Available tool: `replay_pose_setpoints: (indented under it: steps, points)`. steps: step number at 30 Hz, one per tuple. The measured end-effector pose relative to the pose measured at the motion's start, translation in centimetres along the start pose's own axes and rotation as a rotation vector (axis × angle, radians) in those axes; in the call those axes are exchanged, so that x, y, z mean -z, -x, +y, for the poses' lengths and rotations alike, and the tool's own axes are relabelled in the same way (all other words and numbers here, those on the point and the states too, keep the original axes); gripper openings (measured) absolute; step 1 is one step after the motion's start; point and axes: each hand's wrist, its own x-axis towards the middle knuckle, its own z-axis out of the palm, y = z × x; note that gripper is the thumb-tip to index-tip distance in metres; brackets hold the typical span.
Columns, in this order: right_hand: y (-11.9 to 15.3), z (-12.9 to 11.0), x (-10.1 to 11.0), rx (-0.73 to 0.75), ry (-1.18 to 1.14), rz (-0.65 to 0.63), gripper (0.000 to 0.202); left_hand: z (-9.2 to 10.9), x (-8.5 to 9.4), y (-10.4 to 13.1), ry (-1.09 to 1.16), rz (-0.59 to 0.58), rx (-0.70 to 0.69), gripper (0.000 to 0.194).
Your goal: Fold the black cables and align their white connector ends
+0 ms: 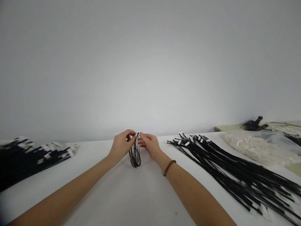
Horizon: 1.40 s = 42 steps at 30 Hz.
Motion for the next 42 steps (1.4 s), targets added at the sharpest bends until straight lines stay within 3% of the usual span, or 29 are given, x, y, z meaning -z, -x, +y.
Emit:
replay_pose_setpoints:
  steps: [3, 6, 10, 13, 19, 23, 26, 29, 38, 42]
  points:
    - [0.2, -0.1, -0.3, 0.035, 0.007, -0.034, 0.031, 0.5, 0.3, 0.0, 0.037, -0.067, 0.009, 0.022]
    - [0.2, -0.1, -0.4, 0.035, -0.03, -0.028, 0.026, 0.8, 0.3, -0.1, 0.067, -0.06, 0.049, 0.041]
    - [0.0, 0.0, 0.0, 0.017, -0.1, -0.02, 0.019, 0.7, 0.2, -0.6, 0.097, -0.145, 0.185, 0.018]
    - [-0.1, -0.1, 0.2, -0.033, -0.148, -0.007, 0.015, 0.2, 0.2, -0.8, 0.226, -0.237, 0.362, 0.027]
    - [-0.6, -0.9, 0.8, -0.214, -0.284, 0.089, 0.006, -1.2, 1.3, -1.5, 0.452, -0.085, 0.715, 0.028]
    - [-1.1, -0.9, 1.6, -0.232, -0.289, 0.137, 0.011, -2.1, 2.7, -2.5, 0.62, 0.112, 0.901, 0.014]
    - [-1.3, -0.9, 2.2, -0.217, -0.274, 0.137, 0.016, -3.1, 3.6, -3.4, 0.67, 0.249, 0.923, 0.015]
    - [-1.4, -0.9, 2.4, -0.201, -0.258, 0.107, 0.018, -4.0, 4.2, -3.9, 0.681, 0.315, 0.947, 0.018]
    - [-1.2, -0.7, 2.4, -0.078, -0.27, 0.003, 0.021, -4.3, 4.9, -4.2, 0.727, 0.281, 0.941, 0.024]
    - [-1.5, -0.5, 2.7, -0.032, -0.261, 0.124, 0.023, -4.8, 5.0, -4.4, 0.641, 0.373, 0.814, 0.018]
